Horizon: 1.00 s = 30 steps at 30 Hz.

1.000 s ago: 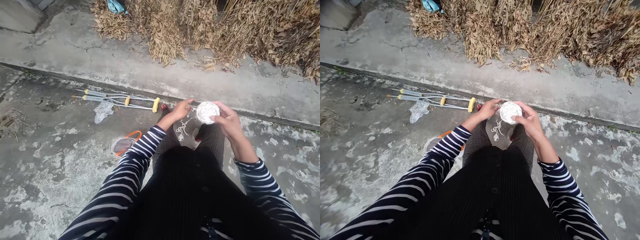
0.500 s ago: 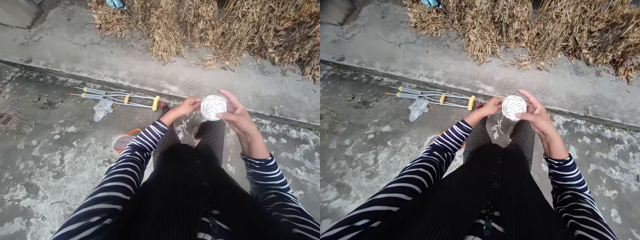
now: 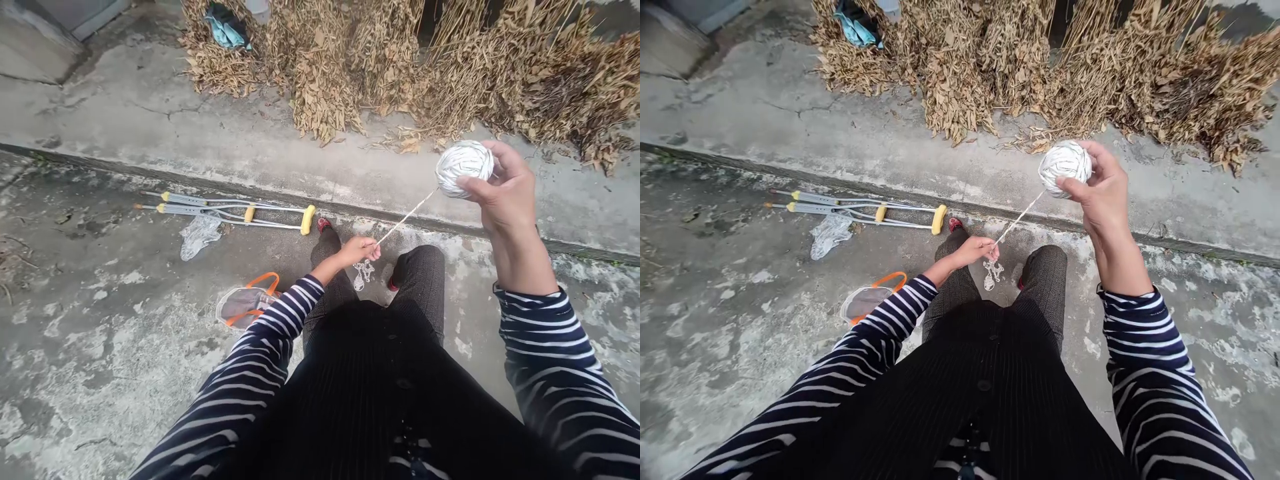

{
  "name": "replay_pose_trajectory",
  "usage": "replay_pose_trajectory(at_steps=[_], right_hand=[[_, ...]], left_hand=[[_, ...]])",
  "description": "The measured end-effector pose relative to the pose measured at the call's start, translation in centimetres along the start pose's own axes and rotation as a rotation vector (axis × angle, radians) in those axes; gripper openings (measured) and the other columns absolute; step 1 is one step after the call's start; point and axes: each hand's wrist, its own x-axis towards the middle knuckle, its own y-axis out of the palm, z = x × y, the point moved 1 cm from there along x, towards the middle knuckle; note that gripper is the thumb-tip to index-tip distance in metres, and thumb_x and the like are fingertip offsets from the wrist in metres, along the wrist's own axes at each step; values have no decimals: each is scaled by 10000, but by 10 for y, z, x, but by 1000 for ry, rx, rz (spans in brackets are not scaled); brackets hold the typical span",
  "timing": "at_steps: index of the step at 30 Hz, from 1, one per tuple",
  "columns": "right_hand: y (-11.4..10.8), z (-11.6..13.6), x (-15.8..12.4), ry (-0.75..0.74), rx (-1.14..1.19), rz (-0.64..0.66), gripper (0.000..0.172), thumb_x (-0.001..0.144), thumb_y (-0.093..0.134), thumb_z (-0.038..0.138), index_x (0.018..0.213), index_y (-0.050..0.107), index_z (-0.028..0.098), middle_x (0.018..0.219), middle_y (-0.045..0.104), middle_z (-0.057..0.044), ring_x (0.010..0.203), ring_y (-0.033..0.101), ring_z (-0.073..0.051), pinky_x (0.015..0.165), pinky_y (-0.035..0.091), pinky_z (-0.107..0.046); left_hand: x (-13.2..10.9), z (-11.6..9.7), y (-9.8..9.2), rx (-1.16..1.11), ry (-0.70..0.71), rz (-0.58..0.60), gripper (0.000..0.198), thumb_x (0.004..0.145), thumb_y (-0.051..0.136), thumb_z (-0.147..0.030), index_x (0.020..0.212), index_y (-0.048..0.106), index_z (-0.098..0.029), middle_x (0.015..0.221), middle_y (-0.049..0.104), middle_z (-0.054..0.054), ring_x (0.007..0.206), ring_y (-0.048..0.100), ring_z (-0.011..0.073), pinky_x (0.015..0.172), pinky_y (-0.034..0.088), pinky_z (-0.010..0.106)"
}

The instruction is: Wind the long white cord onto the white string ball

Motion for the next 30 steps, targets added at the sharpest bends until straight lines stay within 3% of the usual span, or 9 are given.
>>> replay_pose_trajectory(at_steps=[6,9,10,12,15,18,21,26,30], right_hand=[[7,48,13,-193,-79,10,448,620,965,369,999,729,397,1201,707,30,1173,615,-301,1109,517,-537],[13,73,12,-267,-121,21,430,646,948,381,1017,735,432,1216,698,44,1222,598,-321,1119,515,-550],[17,78,10,-274,-134,36,436,644,946,379,1022,736,432,1225,692,46,1233,594,-327,1126,513,-559],[26,77,5,-229,-138,99,452,630,944,370,1031,738,408,1235,687,31,1231,598,-336,1125,516,-580],[42,60,-6,-94,-84,230,536,609,941,370,1098,727,321,1243,689,-12,1221,617,-336,1108,532,-583],[54,40,-17,11,10,318,582,638,919,383,1166,707,262,1230,694,-32,1218,640,-310,1085,554,-540],[58,29,-20,72,59,346,589,660,907,397,1197,702,272,1223,703,-28,1207,656,-288,1056,577,-500],[50,28,-10,-25,43,182,564,613,929,349,1130,720,262,1181,707,-26,1181,658,-301,1080,562,-517],[39,26,-1,-126,17,94,493,614,920,268,1064,719,271,1165,706,-18,1240,611,-326,1173,475,-553]], left_hand=[[-12,30,-12,171,-136,-68,203,914,691,-240,755,670,-116,765,719,51,715,686,119,770,596,266],[-14,30,-16,277,-174,-147,115,870,693,-158,762,695,-119,768,721,62,746,698,163,798,596,308],[-13,23,-17,308,-175,-193,47,862,684,-131,834,719,-118,827,736,74,785,704,175,835,593,323],[-8,-1,-18,338,-103,-319,231,878,649,-112,1095,729,-127,1052,751,108,903,711,191,920,577,351],[3,-58,-11,228,244,-437,480,936,627,-198,1415,601,-205,1402,651,131,1142,680,231,983,569,385],[11,-111,11,45,528,-356,541,912,713,-316,1433,596,-230,1441,644,112,1325,592,275,1051,540,421],[16,-132,37,-44,552,-361,431,900,738,-386,1269,697,-166,1233,748,119,1230,645,262,1067,517,421],[9,-109,56,-100,433,-292,294,958,645,-422,917,737,-146,832,745,61,741,675,149,775,571,301],[-8,-77,49,-59,362,-183,299,915,690,-427,855,738,-138,747,710,28,656,625,109,683,542,243]])
